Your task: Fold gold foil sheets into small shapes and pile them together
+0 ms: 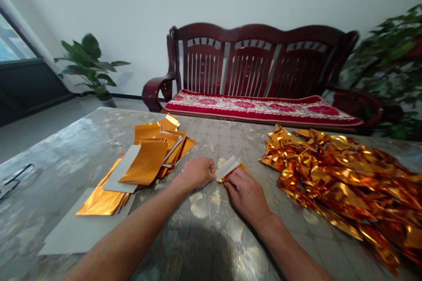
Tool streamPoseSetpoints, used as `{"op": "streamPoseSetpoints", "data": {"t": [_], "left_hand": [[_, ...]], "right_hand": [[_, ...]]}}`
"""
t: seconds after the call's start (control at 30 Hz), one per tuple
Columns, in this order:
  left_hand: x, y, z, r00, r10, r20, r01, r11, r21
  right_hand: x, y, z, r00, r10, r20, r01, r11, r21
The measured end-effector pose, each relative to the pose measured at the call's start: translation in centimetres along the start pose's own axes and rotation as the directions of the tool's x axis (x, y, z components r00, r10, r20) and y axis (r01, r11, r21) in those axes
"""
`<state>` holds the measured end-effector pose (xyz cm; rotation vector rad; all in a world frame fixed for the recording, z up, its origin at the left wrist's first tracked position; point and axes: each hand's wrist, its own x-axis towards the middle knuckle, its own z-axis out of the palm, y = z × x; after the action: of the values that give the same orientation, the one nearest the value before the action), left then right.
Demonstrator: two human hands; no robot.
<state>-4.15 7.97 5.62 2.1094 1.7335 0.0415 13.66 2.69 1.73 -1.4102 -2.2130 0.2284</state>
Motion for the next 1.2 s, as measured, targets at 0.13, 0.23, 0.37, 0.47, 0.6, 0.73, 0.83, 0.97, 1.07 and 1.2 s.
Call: {"op": "streamPoseSetpoints", "data": {"t": [0.13, 0.23, 0.37, 0.47, 0.6, 0.73, 0.83, 0.97, 1.07, 1.2], "left_hand": [[0.0, 0.0, 0.0, 1.0, 0.004, -0.001, -0.004, 1.0, 0.003], [0.0, 0.0, 0.0, 1.0, 0.004, 0.004, -0.004, 1.0, 0.005], [0.1, -0.1, 0.1, 1.0, 0.005, 0.007, -0.005, 1.0, 0.008], [0.2, -0.1, 0.0, 1.0, 0.009, 0.009, -0.009, 1.0, 0.008], [0.2, -0.1, 0.0, 1.0, 0.012, 0.018, -0.012, 1.0, 0.009], [0.3, -0.2, 0.0, 1.0, 0.016, 0.019, -0.016, 1.0, 0.012], [0.3, -0.2, 0.0, 1.0, 0.016, 0.018, -0.016, 1.0, 0.016], [0.4, -0.2, 0.0, 1.0, 0.013, 0.024, -0.013, 1.0, 0.021], [0.4, -0.2, -0.1, 0.999, 0.014, 0.031, -0.015, 1.0, 0.023], [0.5, -0.2, -0.1, 0.999, 0.014, 0.038, -0.015, 1.0, 0.026]], "right_hand": [[0.2, -0.1, -0.1, 1.0, 0.014, 0.018, -0.014, 1.0, 0.022], [0.6, -0.3, 0.0, 0.998, 0.06, 0.021, -0.06, 0.998, -0.004], [1.2, -0.4, 0.3, 0.991, 0.128, 0.025, -0.126, 0.989, -0.083], [1.5, -0.4, 0.5, 0.988, 0.153, 0.031, -0.147, 0.98, -0.131], [1.6, -0.3, 0.6, 0.985, 0.168, 0.043, -0.158, 0.971, -0.182], [1.7, -0.1, 0.8, 0.985, 0.171, 0.034, -0.161, 0.967, -0.2], [1.7, 0.0, 0.9, 0.985, 0.172, 0.025, -0.163, 0.964, -0.211], [1.7, 0.0, 0.9, 0.983, 0.182, 0.026, -0.172, 0.96, -0.221], [1.8, 0.0, 0.9, 0.981, 0.19, 0.023, -0.18, 0.955, -0.235], [1.8, 0.0, 1.1, 0.982, 0.189, 0.026, -0.177, 0.952, -0.251]]}}
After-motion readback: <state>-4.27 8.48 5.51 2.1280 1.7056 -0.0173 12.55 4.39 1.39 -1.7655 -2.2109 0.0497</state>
